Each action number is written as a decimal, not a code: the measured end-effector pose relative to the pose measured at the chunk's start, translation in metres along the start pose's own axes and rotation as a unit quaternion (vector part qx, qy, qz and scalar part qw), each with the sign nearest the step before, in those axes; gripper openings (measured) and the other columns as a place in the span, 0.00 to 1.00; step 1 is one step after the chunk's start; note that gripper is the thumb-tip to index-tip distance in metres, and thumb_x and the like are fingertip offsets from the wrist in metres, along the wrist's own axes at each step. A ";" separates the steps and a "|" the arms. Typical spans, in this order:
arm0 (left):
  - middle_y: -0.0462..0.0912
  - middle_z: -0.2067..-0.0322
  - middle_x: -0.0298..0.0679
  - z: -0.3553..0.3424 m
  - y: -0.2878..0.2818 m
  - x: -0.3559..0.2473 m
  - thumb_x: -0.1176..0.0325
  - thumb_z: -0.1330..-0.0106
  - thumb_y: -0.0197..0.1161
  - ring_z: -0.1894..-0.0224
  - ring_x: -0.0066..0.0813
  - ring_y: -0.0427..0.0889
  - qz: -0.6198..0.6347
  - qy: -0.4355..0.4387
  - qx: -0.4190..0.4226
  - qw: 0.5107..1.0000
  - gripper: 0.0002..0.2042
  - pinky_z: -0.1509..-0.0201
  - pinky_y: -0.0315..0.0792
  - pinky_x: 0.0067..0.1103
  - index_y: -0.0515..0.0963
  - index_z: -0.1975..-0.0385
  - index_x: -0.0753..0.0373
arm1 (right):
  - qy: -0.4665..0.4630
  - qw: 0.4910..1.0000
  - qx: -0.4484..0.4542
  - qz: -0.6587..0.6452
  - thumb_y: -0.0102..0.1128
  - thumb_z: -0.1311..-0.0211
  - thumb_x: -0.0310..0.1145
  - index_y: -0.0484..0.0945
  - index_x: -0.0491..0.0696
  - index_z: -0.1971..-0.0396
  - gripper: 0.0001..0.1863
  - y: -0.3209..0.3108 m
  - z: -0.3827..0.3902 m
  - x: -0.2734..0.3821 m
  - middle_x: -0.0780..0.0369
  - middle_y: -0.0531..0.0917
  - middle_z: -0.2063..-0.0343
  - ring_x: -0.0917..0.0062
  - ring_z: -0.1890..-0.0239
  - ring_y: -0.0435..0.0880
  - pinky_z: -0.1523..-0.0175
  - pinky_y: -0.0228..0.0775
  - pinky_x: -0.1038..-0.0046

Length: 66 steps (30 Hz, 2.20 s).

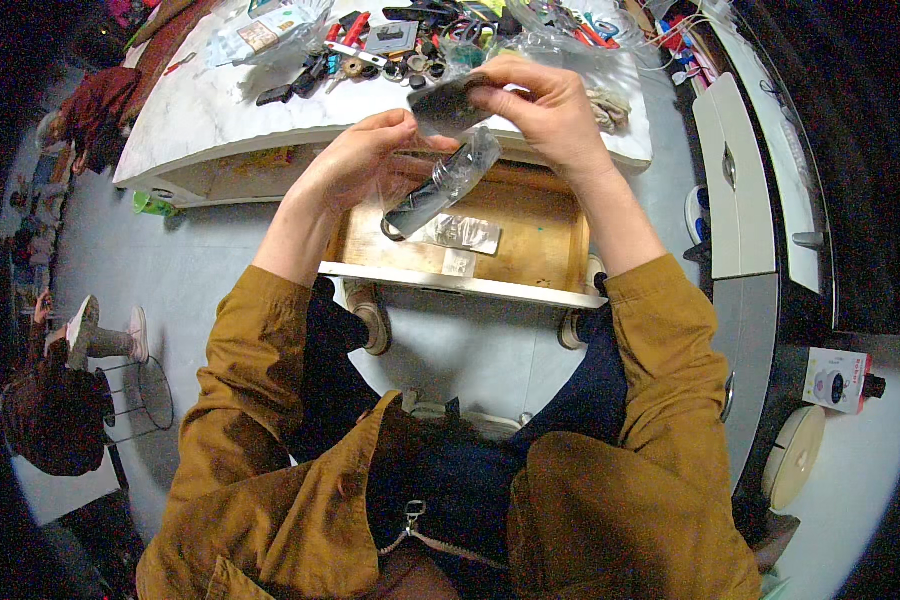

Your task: The person sits on the floor and organizes various small items from a cluttered low table into a drawer. They handle a plastic bag, a roll of tape, pliers, scissors, keys, and other miscellaneous tools, placing them one by one into the open drawer.

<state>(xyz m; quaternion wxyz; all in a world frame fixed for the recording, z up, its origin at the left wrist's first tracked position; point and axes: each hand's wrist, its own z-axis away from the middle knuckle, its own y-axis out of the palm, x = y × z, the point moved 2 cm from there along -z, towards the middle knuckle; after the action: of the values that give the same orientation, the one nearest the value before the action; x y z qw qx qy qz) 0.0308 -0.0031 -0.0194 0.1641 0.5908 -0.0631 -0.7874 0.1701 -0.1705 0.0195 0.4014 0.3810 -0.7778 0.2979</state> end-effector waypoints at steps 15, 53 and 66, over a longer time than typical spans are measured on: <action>0.79 0.59 0.37 0.002 0.004 -0.005 0.60 0.26 0.49 0.62 0.31 0.81 -0.039 0.002 -0.025 0.999 0.10 0.55 0.79 0.32 0.70 0.60 0.60 | -0.139 0.883 0.095 0.438 0.63 0.53 0.26 0.80 0.50 0.67 0.11 0.021 0.012 -0.003 0.64 0.79 0.71 0.67 0.65 0.80 0.63 0.73 0.68; 0.78 0.66 0.36 0.019 -0.007 -0.019 0.59 0.27 0.51 0.70 0.27 0.80 -0.045 0.021 -0.102 0.994 0.10 0.67 0.76 0.23 0.69 0.65 0.59 | -0.137 0.949 0.119 0.257 0.58 0.44 0.18 0.78 0.42 0.63 0.08 0.013 -0.004 0.023 0.61 0.80 0.64 0.72 0.60 0.81 0.55 0.72 0.75; 0.83 0.60 0.41 0.009 -0.020 -0.015 0.59 0.25 0.47 0.66 0.28 0.79 -0.053 0.036 -0.022 0.998 0.11 0.59 0.76 0.29 0.69 0.59 0.59 | -0.155 0.926 0.131 0.320 0.60 0.48 0.18 0.76 0.43 0.63 0.11 0.036 -0.004 0.028 0.60 0.77 0.67 0.66 0.65 0.79 0.60 0.71 0.71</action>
<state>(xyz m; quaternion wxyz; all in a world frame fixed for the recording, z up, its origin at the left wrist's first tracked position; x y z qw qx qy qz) 0.0220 0.0201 -0.0086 0.1373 0.6177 -0.0080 -0.7743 0.1305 -0.1582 0.0394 0.1059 0.2028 -0.8649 0.4468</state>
